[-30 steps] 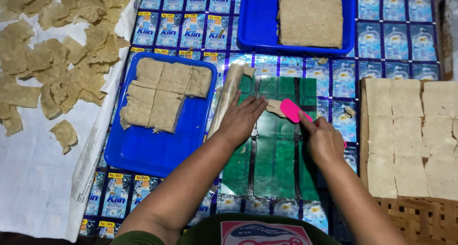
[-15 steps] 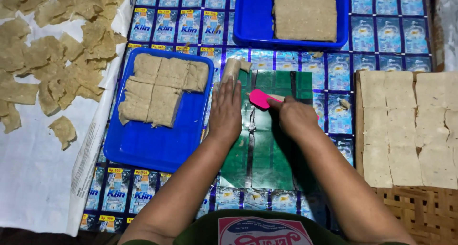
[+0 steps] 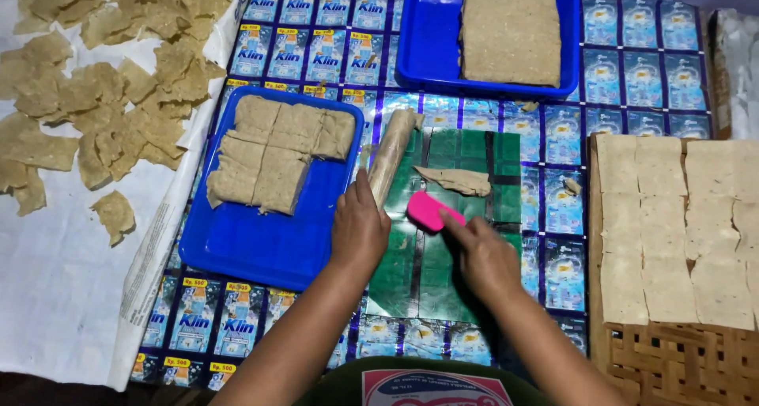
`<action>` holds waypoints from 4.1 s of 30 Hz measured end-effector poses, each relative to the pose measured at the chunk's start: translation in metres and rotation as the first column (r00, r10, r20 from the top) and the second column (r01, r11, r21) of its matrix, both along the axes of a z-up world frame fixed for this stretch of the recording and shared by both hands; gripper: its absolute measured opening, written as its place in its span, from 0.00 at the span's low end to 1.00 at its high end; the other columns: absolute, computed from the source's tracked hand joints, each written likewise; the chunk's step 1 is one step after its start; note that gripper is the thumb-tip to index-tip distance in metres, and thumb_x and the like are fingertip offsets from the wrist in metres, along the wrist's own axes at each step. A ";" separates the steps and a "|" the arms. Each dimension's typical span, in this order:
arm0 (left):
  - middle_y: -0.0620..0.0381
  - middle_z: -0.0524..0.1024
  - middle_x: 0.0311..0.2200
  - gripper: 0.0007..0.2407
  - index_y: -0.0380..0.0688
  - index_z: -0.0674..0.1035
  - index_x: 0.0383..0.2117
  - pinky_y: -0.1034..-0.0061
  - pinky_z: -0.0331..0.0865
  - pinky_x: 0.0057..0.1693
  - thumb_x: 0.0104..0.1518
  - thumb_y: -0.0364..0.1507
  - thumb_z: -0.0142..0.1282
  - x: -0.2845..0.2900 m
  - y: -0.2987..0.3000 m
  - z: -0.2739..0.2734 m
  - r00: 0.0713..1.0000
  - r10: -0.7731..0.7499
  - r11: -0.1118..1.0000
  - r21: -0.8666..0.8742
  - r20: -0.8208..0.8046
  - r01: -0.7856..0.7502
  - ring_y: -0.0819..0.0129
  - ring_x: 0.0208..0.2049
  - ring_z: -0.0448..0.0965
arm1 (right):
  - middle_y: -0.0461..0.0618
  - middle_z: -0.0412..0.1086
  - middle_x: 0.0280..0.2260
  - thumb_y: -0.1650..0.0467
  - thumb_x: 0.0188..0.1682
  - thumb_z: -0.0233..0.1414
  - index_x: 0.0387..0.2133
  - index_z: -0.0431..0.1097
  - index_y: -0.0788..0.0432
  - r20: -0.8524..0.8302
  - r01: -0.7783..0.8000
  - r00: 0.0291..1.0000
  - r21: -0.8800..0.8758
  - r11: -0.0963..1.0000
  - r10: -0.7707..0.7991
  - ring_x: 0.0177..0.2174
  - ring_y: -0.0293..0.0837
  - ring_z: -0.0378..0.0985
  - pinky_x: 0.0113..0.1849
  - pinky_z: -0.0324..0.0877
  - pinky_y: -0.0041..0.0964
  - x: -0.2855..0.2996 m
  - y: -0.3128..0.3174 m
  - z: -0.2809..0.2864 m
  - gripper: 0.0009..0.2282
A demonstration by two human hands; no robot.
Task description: Rolling out and cutting dough into rectangular shapes on a preparation surface.
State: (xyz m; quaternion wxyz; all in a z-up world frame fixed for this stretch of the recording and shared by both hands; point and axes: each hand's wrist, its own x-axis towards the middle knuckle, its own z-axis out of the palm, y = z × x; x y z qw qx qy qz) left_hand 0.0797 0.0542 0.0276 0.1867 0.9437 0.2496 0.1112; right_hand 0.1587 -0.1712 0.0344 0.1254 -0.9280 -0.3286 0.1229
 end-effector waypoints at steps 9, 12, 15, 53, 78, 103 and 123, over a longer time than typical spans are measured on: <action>0.46 0.76 0.49 0.25 0.43 0.71 0.60 0.53 0.73 0.53 0.50 0.27 0.54 0.007 -0.006 0.036 0.806 -0.591 0.798 -0.137 0.011 0.587 0.43 0.50 0.76 | 0.48 0.68 0.51 0.56 0.59 0.46 0.44 0.75 0.46 0.657 -0.223 0.753 0.282 0.933 -0.019 0.56 0.51 0.71 0.60 0.54 0.57 0.031 -0.021 0.054 0.14; 0.40 0.76 0.51 0.27 0.40 0.68 0.60 0.49 0.71 0.56 0.50 0.27 0.59 0.022 -0.025 0.062 0.649 -0.758 0.599 -0.320 0.072 0.734 0.38 0.52 0.75 | 0.45 0.71 0.27 0.52 0.57 0.42 0.24 0.71 0.49 0.636 -0.411 0.727 0.105 0.905 0.257 0.37 0.46 0.80 0.54 0.66 0.51 0.075 -0.023 0.041 0.20; 0.41 0.77 0.48 0.27 0.40 0.66 0.60 0.48 0.72 0.56 0.52 0.31 0.61 0.058 -0.019 0.038 0.627 -0.779 0.608 -0.220 0.021 0.763 0.40 0.51 0.77 | 0.45 0.68 0.28 0.53 0.60 0.39 0.25 0.68 0.48 0.577 -0.222 0.802 0.048 0.974 0.154 0.25 0.51 0.78 0.33 0.74 0.47 0.094 -0.039 -0.004 0.20; 0.39 0.40 0.74 0.28 0.39 0.55 0.69 0.45 0.27 0.74 0.59 0.33 0.40 0.120 0.023 0.023 0.964 -0.238 0.969 0.046 -0.119 0.245 0.49 0.75 0.35 | 0.57 0.32 0.73 0.48 0.60 0.24 0.73 0.43 0.41 -0.042 0.189 0.979 -0.171 0.967 -0.199 0.71 0.54 0.29 0.58 0.24 0.85 0.176 0.019 -0.016 0.29; 0.47 0.56 0.71 0.25 0.44 0.65 0.67 0.45 0.35 0.72 0.63 0.37 0.35 0.076 0.026 -0.015 0.946 -0.308 0.924 0.207 -0.101 0.322 0.51 0.73 0.51 | 0.61 0.42 0.73 0.60 0.63 0.31 0.71 0.55 0.55 0.261 0.080 0.960 0.090 0.993 -0.101 0.71 0.56 0.41 0.63 0.23 0.74 0.090 0.007 -0.032 0.25; 0.46 0.45 0.74 0.27 0.44 0.51 0.72 0.56 0.29 0.75 0.70 0.44 0.30 -0.018 -0.016 -0.012 0.943 -0.305 0.945 0.080 -0.131 0.317 0.52 0.75 0.39 | 0.69 0.47 0.70 0.54 0.57 0.39 0.70 0.46 0.68 0.441 -0.047 0.897 0.186 0.981 -0.041 0.67 0.65 0.49 0.63 0.45 0.63 0.026 -0.025 -0.047 0.35; 0.46 0.33 0.75 0.26 0.45 0.48 0.73 0.48 0.19 0.74 0.72 0.43 0.24 0.149 0.045 0.014 0.975 -0.133 0.989 0.032 -0.179 0.141 0.52 0.76 0.29 | 0.61 0.39 0.73 0.52 0.64 0.31 0.73 0.47 0.53 0.254 0.145 0.948 0.189 0.971 -0.191 0.71 0.57 0.38 0.57 0.18 0.83 0.183 0.056 -0.012 0.29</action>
